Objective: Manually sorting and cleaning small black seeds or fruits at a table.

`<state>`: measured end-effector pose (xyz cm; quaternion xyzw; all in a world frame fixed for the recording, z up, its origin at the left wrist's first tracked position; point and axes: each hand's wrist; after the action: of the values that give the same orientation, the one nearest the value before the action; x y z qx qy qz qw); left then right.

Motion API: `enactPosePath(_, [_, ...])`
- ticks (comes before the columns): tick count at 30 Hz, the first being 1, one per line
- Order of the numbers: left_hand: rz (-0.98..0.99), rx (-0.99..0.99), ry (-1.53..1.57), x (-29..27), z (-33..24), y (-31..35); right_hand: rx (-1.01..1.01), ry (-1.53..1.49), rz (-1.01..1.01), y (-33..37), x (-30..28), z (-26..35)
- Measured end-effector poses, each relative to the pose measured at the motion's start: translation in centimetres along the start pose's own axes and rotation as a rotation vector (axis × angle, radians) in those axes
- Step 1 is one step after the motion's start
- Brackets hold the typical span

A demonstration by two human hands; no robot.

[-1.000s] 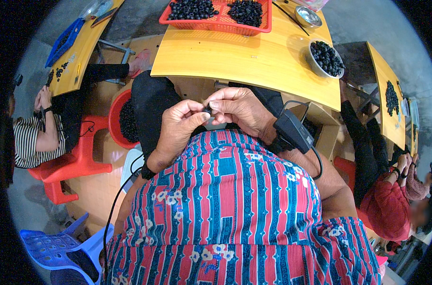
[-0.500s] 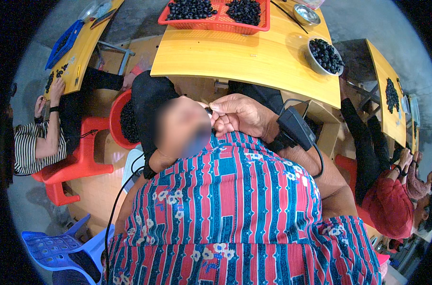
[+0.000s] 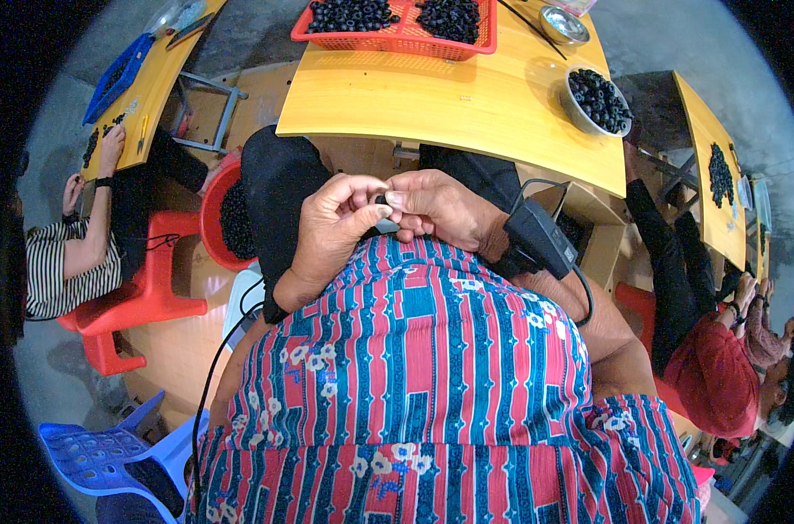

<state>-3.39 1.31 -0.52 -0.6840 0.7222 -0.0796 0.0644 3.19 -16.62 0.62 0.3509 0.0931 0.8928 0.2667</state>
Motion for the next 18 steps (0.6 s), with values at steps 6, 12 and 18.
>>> enactPosePath(6, [0.176, -0.272, 0.122, 0.1, -0.8, 0.0, -0.086, 0.375, -0.120, 0.2, 1.2, 0.1])
enactPosePath(12, [0.157, -0.137, 0.085, 0.4, 0.7, 0.3, -0.186, 0.632, -0.157, 0.0, 1.3, -0.4])
enactPosePath(18, [0.156, -0.175, 0.019, 0.6, -0.1, 0.4, -0.186, 0.616, -0.175, 0.2, 1.6, -0.6])
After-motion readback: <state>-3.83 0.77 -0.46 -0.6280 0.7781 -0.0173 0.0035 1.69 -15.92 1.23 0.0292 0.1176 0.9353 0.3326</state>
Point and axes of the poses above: each hand's wrist, its own y-axis away from the middle knuckle, its own x-axis out of the palm, z = x × y, and after that the axes turned 4 degrees about x, right-handed
